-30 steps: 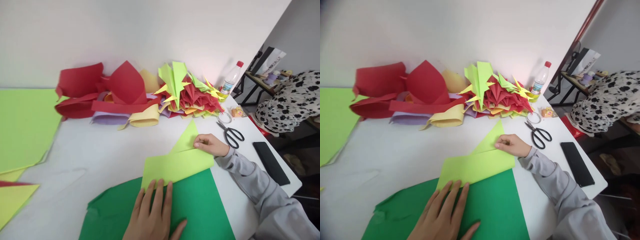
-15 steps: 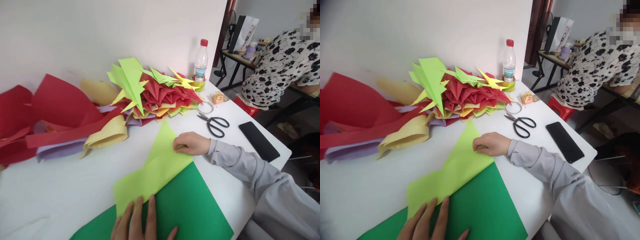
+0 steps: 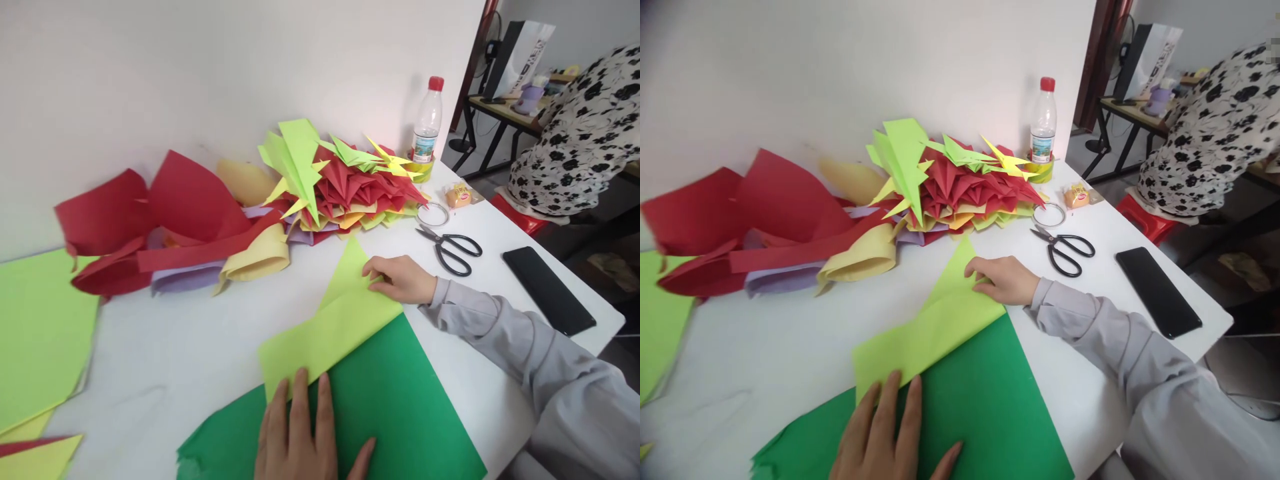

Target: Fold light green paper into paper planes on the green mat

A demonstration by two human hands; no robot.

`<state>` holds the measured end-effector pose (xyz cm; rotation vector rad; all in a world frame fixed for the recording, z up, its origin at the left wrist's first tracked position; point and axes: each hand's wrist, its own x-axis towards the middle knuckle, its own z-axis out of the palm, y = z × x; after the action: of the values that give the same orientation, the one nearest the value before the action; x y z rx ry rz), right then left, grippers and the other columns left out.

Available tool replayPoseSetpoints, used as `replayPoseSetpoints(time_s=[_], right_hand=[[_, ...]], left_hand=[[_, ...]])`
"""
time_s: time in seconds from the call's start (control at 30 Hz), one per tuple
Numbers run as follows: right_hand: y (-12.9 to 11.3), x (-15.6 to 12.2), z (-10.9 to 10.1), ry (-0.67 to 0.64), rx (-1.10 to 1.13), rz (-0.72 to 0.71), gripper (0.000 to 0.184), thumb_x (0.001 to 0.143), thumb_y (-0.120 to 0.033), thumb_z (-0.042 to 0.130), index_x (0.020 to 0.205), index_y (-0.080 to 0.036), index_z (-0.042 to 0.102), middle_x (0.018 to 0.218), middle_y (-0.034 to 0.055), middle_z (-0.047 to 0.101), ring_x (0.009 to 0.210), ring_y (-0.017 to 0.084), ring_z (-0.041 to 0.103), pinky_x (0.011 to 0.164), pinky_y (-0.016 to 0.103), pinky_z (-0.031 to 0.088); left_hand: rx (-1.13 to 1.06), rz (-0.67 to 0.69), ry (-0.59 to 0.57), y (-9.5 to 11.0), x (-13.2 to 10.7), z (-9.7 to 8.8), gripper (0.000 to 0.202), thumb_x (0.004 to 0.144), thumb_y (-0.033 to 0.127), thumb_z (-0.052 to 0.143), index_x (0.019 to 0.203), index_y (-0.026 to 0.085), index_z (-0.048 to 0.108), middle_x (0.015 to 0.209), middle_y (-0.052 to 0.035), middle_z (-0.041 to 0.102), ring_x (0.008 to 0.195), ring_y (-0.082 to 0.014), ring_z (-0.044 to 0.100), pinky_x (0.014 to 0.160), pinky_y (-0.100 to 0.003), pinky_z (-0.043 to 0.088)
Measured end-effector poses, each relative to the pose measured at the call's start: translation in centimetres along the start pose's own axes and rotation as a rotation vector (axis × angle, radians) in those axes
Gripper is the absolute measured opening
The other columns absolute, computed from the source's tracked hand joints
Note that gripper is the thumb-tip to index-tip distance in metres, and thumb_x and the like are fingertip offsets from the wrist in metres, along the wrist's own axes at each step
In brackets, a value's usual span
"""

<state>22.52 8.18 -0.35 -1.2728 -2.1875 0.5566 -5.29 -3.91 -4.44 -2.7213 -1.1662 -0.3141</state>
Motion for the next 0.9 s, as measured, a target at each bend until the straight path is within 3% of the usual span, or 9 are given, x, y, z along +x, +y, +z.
replayPoseSetpoints(time_s=[0.1, 0.2, 0.4, 0.63, 0.77, 0.9], right_hand=[[0.2, -0.1, 0.2, 0.054, 0.109, 0.066, 0.027, 0.078, -0.015, 0.069, 0.100, -0.021, 0.054, 0.080, -0.0020, 0.072, 0.063, 0.012, 0.063, 0.064, 0.022, 0.045], [0.6, -0.1, 0.3, 0.066, 0.222, 0.110, 0.030, 0.074, -0.013, 0.071, 0.097, -0.021, 0.054, 0.076, -0.0023, 0.073, 0.062, 0.011, 0.065, 0.066, 0.022, 0.048], [0.9, -0.2, 0.4, 0.056, 0.313, 0.141, 0.025, 0.072, -0.016, 0.073, 0.092, -0.020, 0.058, 0.076, -0.0010, 0.074, 0.065, 0.012, 0.068, 0.066, 0.022, 0.052], [1.2, -0.1, 0.9, 0.111, 0.298, 0.113, 0.025, 0.072, -0.015, 0.074, 0.094, -0.019, 0.062, 0.078, -0.0003, 0.074, 0.065, 0.012, 0.067, 0.066, 0.022, 0.052], [1.5, 0.3, 0.9, 0.118, 0.151, 0.014, 0.022, 0.070, -0.014, 0.077, 0.089, -0.017, 0.067, 0.078, 0.0016, 0.074, 0.081, 0.016, 0.068, 0.079, 0.027, 0.051], [1.0, -0.1, 0.7, 0.079, 0.186, 0.090, 0.018, 0.075, -0.014, 0.073, 0.091, -0.017, 0.067, 0.077, -0.0003, 0.074, 0.073, 0.013, 0.069, 0.074, 0.023, 0.050]], left_hand=[[0.012, -0.017, -0.003, 0.2, 0.1, -0.2, 0.111, 0.075, 0.062, 0.055, 0.149, 0.001, 0.000, 0.155, -0.0323, 0.002, 0.128, -0.0583, 0.028, 0.092, -0.066, 0.039], [0.025, -0.035, -0.004, 0.3, 0.2, -0.6, 0.109, 0.076, 0.064, 0.053, 0.149, 0.001, 0.003, 0.149, -0.0355, 0.019, 0.128, -0.0568, 0.029, 0.092, -0.064, 0.039], [0.045, -0.077, -0.003, 0.1, 1.0, -1.4, 0.102, 0.079, 0.062, 0.052, 0.149, 0.002, 0.007, 0.133, -0.0311, 0.045, 0.122, -0.0508, 0.040, 0.089, -0.058, 0.043], [0.059, -0.041, -0.006, -0.3, 1.3, -1.4, 0.101, 0.079, 0.061, 0.051, 0.150, 0.004, 0.007, 0.136, -0.0297, 0.044, 0.120, -0.0495, 0.042, 0.088, -0.057, 0.044], [0.057, 0.005, -0.028, -1.0, 1.1, -1.1, 0.101, 0.079, 0.062, 0.048, 0.150, 0.005, 0.004, 0.141, -0.0274, 0.041, 0.118, -0.0503, 0.041, 0.089, -0.058, 0.043], [0.059, 0.008, -0.042, -2.5, 1.3, -0.5, 0.099, 0.083, 0.066, 0.040, 0.150, 0.005, 0.001, 0.141, -0.0285, 0.041, 0.123, -0.0515, 0.037, 0.092, -0.060, 0.040]])
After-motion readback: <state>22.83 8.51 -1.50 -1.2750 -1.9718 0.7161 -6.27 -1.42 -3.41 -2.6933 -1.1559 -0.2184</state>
